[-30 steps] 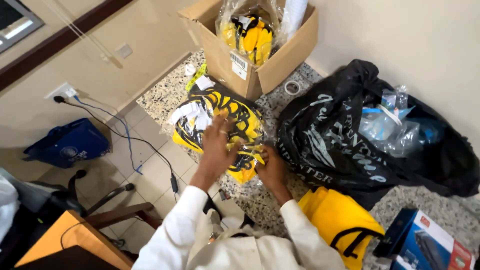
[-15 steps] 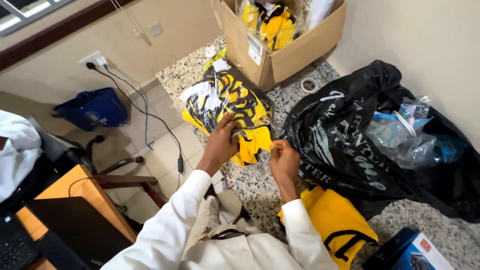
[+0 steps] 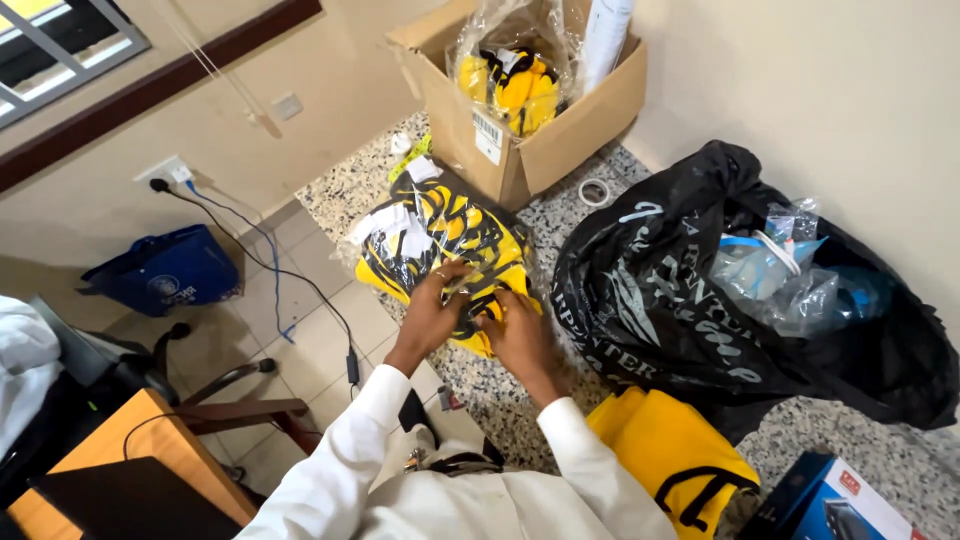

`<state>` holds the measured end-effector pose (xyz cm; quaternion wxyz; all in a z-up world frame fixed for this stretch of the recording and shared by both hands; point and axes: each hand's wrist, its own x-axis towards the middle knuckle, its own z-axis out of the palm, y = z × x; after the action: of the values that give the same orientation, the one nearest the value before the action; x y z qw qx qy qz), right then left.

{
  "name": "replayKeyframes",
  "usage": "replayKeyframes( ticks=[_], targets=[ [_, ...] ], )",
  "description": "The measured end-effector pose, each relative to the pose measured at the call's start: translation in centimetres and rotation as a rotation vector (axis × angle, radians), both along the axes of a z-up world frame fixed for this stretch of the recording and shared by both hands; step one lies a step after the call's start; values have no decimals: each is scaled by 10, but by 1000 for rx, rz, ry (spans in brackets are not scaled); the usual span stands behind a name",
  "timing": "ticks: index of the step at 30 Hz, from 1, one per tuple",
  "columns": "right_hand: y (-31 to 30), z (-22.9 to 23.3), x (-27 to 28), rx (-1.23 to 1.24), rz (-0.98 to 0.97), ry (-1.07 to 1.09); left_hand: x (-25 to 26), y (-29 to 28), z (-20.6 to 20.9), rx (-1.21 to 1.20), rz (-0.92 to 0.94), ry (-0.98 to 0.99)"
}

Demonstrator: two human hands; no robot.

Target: Organizing and packing yellow jerseys and a white cable into bags and a cardboard box.

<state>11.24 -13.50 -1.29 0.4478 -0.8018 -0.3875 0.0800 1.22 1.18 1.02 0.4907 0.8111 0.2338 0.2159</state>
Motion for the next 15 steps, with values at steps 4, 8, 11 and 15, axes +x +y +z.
replayKeyframes(
  ticks=[4,8,11,15],
  targets=[
    [9,-8,7,-17,-14,-122,4,-8,13,115,-40,6],
    [0,-28,25,-79,1,374,7,-12,1,217,-13,26],
    [-2,-37,32,48,-21,491,11,-13,-7,226,48,46],
    [3,-38,31,91,-15,-29,17,-21,-5,216,129,82]
  ],
)
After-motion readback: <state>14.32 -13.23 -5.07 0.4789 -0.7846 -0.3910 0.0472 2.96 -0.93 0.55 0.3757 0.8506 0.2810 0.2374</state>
